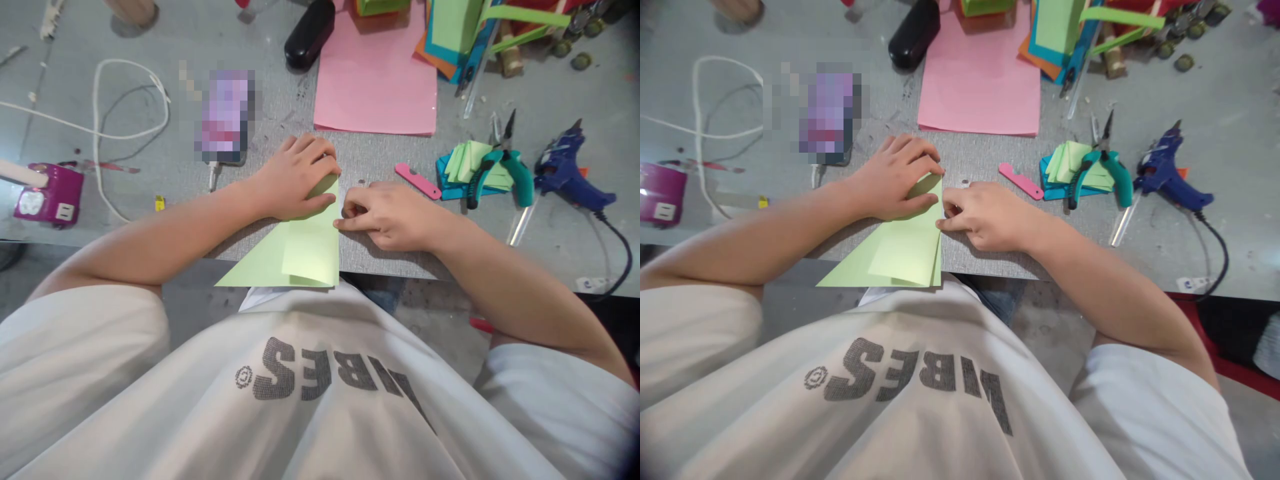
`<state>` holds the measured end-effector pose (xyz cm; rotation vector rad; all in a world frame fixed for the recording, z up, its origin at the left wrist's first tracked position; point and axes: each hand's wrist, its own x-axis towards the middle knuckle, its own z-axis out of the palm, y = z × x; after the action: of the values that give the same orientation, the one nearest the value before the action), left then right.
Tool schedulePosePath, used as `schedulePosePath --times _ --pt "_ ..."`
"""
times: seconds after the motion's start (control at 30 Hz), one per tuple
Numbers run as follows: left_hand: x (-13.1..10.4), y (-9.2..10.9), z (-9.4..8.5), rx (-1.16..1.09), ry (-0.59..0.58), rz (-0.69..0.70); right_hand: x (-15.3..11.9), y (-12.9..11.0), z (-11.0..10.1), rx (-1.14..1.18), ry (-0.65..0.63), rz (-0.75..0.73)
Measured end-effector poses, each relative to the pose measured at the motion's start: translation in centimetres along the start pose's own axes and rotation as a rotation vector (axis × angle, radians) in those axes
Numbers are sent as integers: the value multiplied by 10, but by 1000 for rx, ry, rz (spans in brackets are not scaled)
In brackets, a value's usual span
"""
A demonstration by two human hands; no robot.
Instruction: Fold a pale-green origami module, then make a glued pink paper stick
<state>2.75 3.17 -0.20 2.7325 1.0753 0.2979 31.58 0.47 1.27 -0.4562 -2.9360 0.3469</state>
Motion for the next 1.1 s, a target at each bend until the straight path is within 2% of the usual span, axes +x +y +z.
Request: schedulePosePath --times 0.23,0.43,0.5,0.6,0.7,1.1 --pt "5 -8 3 -20 -1 -2 -1 -6 -1 56 -55 -30" --pt "21 -27 -10 0 80 -46 0 8 4 -24 -11 105" --pt "20 -27 -13 25 38 -5 1 9 4 -76 -20 110" --pt "10 -23 -11 -27 -142 128 1 4 1 -141 -32 64" --pt "-2 -22 -5 -82 -244 149 3 -5 0 -118 -28 25" --pt "-3 -24 -1 -178 -244 119 3 -35 -5 96 -91 -118"
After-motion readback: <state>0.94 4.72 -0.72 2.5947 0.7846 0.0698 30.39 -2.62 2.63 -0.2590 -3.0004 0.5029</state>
